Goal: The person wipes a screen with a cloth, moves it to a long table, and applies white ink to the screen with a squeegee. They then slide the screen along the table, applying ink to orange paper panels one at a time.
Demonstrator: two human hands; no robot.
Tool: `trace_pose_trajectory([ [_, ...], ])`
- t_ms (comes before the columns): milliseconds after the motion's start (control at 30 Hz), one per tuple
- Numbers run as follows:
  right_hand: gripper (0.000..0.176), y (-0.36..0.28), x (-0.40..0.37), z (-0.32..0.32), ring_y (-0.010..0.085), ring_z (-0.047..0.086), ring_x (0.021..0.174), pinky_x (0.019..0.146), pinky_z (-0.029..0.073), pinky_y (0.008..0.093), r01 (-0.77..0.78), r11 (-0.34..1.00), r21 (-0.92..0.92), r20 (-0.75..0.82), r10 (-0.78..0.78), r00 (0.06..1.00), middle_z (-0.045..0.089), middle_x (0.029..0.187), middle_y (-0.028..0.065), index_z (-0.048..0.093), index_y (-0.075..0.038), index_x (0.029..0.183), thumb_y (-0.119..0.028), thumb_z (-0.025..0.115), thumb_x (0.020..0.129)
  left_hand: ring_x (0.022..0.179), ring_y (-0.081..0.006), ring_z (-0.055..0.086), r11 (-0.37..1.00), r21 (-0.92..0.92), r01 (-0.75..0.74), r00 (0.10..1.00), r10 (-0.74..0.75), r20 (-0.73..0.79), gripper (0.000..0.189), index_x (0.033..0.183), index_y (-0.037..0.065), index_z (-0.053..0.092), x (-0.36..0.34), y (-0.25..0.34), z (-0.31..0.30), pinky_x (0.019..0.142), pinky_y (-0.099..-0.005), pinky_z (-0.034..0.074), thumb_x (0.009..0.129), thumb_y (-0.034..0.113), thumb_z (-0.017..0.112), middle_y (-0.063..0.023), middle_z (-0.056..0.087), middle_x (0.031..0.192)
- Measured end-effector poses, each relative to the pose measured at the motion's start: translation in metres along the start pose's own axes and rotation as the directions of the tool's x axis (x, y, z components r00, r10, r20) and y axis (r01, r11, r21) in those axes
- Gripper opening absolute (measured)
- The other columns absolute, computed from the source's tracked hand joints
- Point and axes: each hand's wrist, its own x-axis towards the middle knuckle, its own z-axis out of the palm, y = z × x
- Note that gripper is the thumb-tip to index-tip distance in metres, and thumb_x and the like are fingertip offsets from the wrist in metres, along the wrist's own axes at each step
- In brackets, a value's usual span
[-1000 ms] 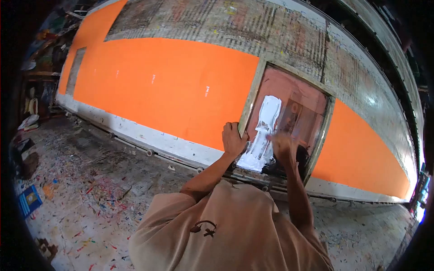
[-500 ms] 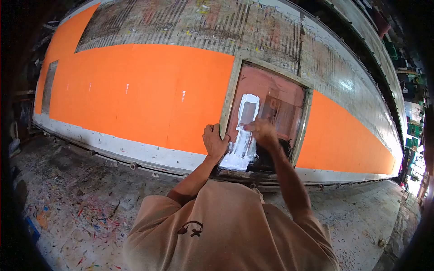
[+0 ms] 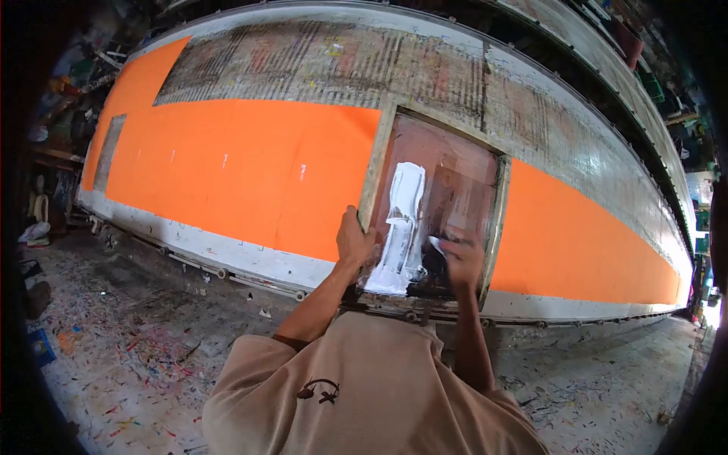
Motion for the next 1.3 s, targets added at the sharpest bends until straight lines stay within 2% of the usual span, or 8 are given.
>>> trace_pose_trajectory([
  [167, 0.042, 0.191, -0.094, -0.092, 0.0197, 0.071, 0.097, 0.098, 0.053, 0.0386, -0.096, 0.896, 0.433, -0.192, 0.196, 0.962, 0.076, 0.110, 0.0159, 0.077, 0.006, 0.101, -0.029, 0.055, 0.092, 0.093, -0.0473, 0.063, 0.982, -0.180, -0.061, 0.998, 0.054, -0.040, 0.037, 0.108, -0.001, 0.047, -0.003, 0.026, 0.037, 0.082, -0.0528, 0.049, 0.081, 0.006, 0.072, -0.0258, 0.059, 0.094],
  [267, 0.034, 0.237, -0.094, -0.161, 0.0198, 0.070, 0.095, 0.093, 0.055, 0.0378, -0.300, 0.581, 0.757, -0.027, 0.486, 0.873, 0.075, 0.107, 0.0131, 0.076, 0.003, 0.101, -0.019, 0.055, 0.087, 0.097, -0.0496, 0.065, 0.976, -0.188, -0.110, 0.991, 0.093, -0.095, 0.039, 0.113, -0.001, 0.049, -0.010, 0.064, 0.118, 0.083, -0.0532, 0.050, 0.082, 0.009, 0.070, -0.0292, 0.064, 0.097],
  [600, 0.038, 0.313, -0.100, -0.254, 0.0236, 0.067, 0.092, 0.083, 0.056, 0.0347, -0.484, 0.500, 0.718, 0.014, 0.685, 0.728, 0.073, 0.111, 0.0181, 0.074, 0.009, 0.109, -0.016, 0.057, 0.086, 0.100, -0.0520, 0.061, 0.989, -0.018, -0.144, 0.983, 0.141, -0.116, 0.043, 0.118, 0.000, 0.050, -0.097, 0.116, 0.243, 0.086, -0.0604, 0.048, 0.085, 0.019, 0.070, -0.0282, 0.061, 0.103],
  [700, 0.042, 0.305, -0.117, -0.241, 0.0217, 0.067, 0.088, 0.079, 0.055, 0.0347, -0.372, 0.653, 0.659, -0.210, 0.635, 0.743, 0.073, 0.112, 0.0186, 0.073, 0.009, 0.116, -0.017, 0.056, 0.088, 0.101, -0.0494, 0.060, 0.980, 0.151, -0.128, 0.988, 0.139, -0.067, 0.045, 0.118, 0.002, 0.051, -0.095, 0.107, 0.236, 0.084, -0.0579, 0.048, 0.085, 0.021, 0.074, -0.0266, 0.059, 0.108],
  [967, 0.034, 0.362, -0.111, -0.220, 0.0250, 0.072, 0.088, 0.078, 0.056, 0.0354, -0.634, 0.771, 0.059, 0.040, 0.633, 0.773, 0.078, 0.101, 0.0127, 0.081, -0.009, 0.112, -0.020, 0.063, 0.085, 0.102, -0.0443, 0.056, 0.976, 0.191, -0.102, 0.990, 0.118, -0.075, 0.047, 0.119, 0.000, 0.055, -0.093, 0.105, 0.240, 0.086, -0.0564, 0.047, 0.082, 0.022, 0.075, -0.0250, 0.054, 0.109],
  [1033, 0.023, 0.276, -0.088, -0.204, 0.0285, 0.072, 0.091, 0.086, 0.053, 0.0463, -0.397, 0.761, -0.513, 0.044, 0.485, 0.873, 0.077, 0.095, 0.0092, 0.083, -0.017, 0.102, -0.022, 0.066, 0.088, 0.099, -0.0438, 0.056, 0.975, 0.169, -0.147, 0.976, 0.171, -0.135, 0.043, 0.114, 0.000, 0.056, -0.093, 0.101, 0.242, 0.082, -0.0561, 0.047, 0.081, 0.022, 0.075, -0.0238, 0.054, 0.106],
  [1133, 0.016, 0.172, -0.014, -0.145, 0.0229, 0.068, 0.105, 0.114, 0.020, 0.0682, 0.185, 0.879, -0.440, 0.217, -0.095, 0.971, 0.074, 0.099, 0.0016, 0.080, -0.026, 0.098, -0.026, 0.064, 0.096, 0.098, -0.0434, 0.056, 0.987, 0.078, -0.138, 0.981, 0.147, -0.122, 0.042, 0.113, 0.001, 0.057, -0.093, 0.102, 0.241, 0.080, -0.0558, 0.046, 0.081, 0.021, 0.074, -0.0225, 0.054, 0.105],
  [1300, 0.020, 0.155, 0.160, -0.089, 0.0303, 0.067, 0.096, 0.093, 0.045, 0.0560, 0.318, 0.837, -0.445, 0.436, -0.108, 0.893, 0.072, 0.093, 0.0090, 0.077, -0.015, 0.087, -0.027, 0.064, 0.096, 0.100, -0.0437, 0.055, 0.988, 0.126, -0.093, 0.992, 0.102, -0.072, 0.045, 0.117, 0.001, 0.056, -0.090, 0.104, 0.236, 0.081, -0.0552, 0.045, 0.081, 0.021, 0.075, -0.0227, 0.053, 0.107],
])
